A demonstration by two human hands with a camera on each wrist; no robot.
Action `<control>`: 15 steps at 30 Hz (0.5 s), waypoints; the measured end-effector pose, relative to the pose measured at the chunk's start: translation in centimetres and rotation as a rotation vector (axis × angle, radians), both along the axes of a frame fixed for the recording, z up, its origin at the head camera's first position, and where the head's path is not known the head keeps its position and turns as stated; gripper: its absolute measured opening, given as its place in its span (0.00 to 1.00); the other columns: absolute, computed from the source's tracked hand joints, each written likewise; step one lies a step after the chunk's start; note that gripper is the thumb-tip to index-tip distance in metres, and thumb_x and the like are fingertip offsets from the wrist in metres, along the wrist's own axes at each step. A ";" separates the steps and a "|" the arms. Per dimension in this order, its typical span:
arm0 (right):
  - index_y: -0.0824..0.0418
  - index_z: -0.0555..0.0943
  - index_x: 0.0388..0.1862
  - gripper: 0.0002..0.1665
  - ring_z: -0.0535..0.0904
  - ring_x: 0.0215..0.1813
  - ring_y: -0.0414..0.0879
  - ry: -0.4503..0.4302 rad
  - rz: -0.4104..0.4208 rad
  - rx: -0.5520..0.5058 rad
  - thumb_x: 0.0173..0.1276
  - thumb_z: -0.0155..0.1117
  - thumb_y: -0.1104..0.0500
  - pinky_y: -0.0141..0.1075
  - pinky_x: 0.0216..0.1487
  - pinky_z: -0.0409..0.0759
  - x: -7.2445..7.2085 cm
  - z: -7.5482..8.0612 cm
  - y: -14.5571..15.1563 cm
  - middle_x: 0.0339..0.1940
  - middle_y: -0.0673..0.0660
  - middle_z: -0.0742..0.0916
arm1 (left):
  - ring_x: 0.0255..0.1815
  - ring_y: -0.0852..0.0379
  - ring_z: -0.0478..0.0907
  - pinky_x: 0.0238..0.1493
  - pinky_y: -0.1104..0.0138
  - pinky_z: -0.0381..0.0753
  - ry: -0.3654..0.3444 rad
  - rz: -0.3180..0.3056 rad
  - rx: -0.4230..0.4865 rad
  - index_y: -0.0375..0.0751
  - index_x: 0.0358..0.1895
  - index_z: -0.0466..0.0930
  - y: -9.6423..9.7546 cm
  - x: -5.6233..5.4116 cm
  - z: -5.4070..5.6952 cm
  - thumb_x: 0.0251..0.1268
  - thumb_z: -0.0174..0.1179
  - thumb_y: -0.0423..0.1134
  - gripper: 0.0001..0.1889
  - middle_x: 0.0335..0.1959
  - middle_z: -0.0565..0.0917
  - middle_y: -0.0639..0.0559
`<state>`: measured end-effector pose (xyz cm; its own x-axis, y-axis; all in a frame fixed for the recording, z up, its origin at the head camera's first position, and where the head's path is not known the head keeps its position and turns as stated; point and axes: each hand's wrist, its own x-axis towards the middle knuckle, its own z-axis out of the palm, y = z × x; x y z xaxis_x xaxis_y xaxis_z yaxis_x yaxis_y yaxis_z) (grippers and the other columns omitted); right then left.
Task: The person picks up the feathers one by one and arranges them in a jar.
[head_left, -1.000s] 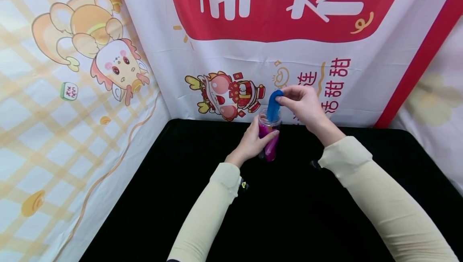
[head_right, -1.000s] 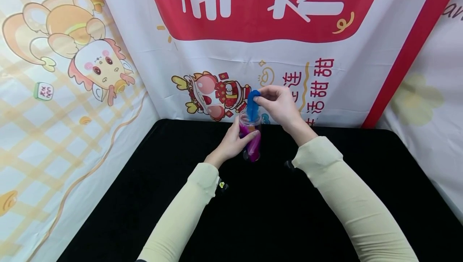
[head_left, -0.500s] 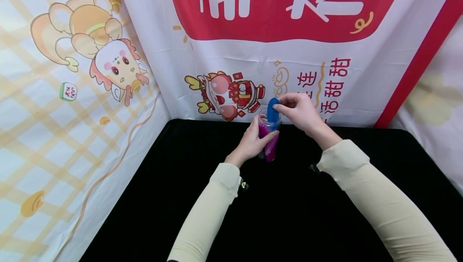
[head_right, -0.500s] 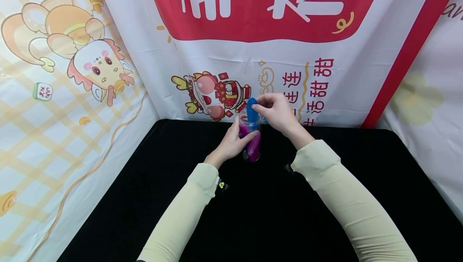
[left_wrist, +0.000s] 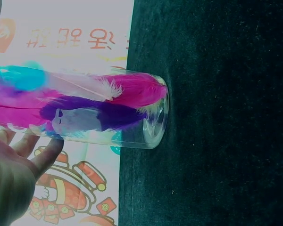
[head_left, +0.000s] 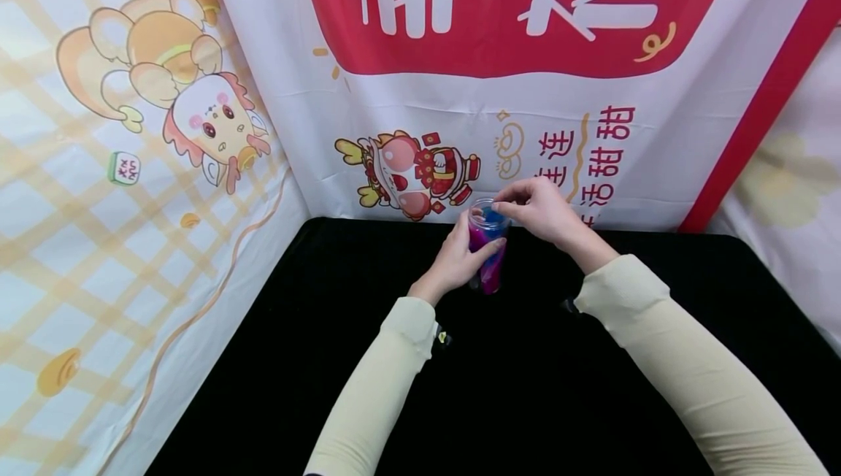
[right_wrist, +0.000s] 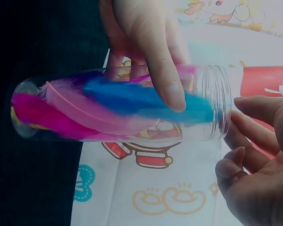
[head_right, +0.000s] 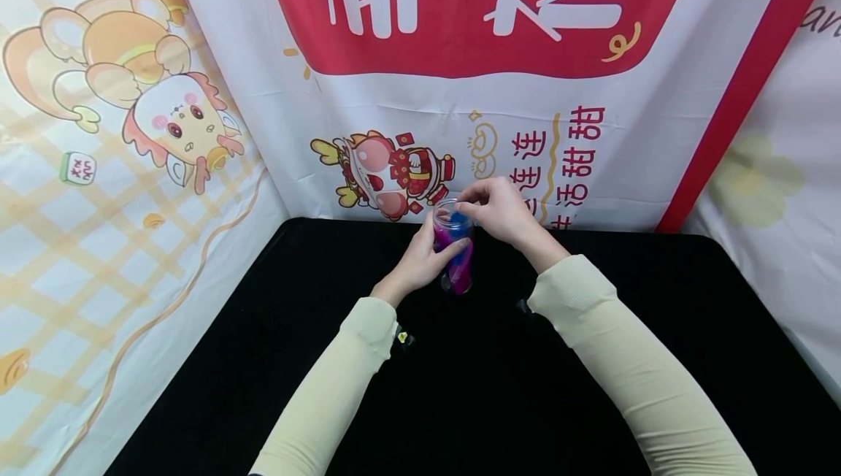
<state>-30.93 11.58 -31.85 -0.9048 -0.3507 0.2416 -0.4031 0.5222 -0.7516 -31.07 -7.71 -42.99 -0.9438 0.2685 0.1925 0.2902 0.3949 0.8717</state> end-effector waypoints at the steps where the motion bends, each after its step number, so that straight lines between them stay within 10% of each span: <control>1: 0.63 0.90 0.46 0.11 0.76 0.37 0.47 0.004 0.000 -0.007 0.71 0.69 0.58 0.35 0.34 0.76 0.0 0.0 0.0 0.37 0.57 0.88 | 0.68 0.51 0.73 0.69 0.51 0.72 0.002 0.001 0.000 0.53 0.80 0.48 0.0 0.0 0.0 0.67 0.60 0.69 0.47 0.71 0.70 0.47; 15: 0.60 0.86 0.52 0.14 0.83 0.44 0.50 0.102 -0.038 -0.106 0.75 0.66 0.53 0.34 0.39 0.80 0.7 -0.1 1.7 0.48 0.58 0.89 | 0.71 0.53 0.70 0.71 0.53 0.70 0.058 0.039 0.014 0.63 0.82 0.43 -0.8 0.4 0.2 0.62 0.67 0.65 0.52 0.73 0.68 0.51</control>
<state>-30.20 13.33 -31.90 -0.8859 -0.2840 0.3667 -0.4614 0.4587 -0.7594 -30.67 -8.47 -42.78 -0.9406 0.2288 0.2508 0.3251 0.3947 0.8594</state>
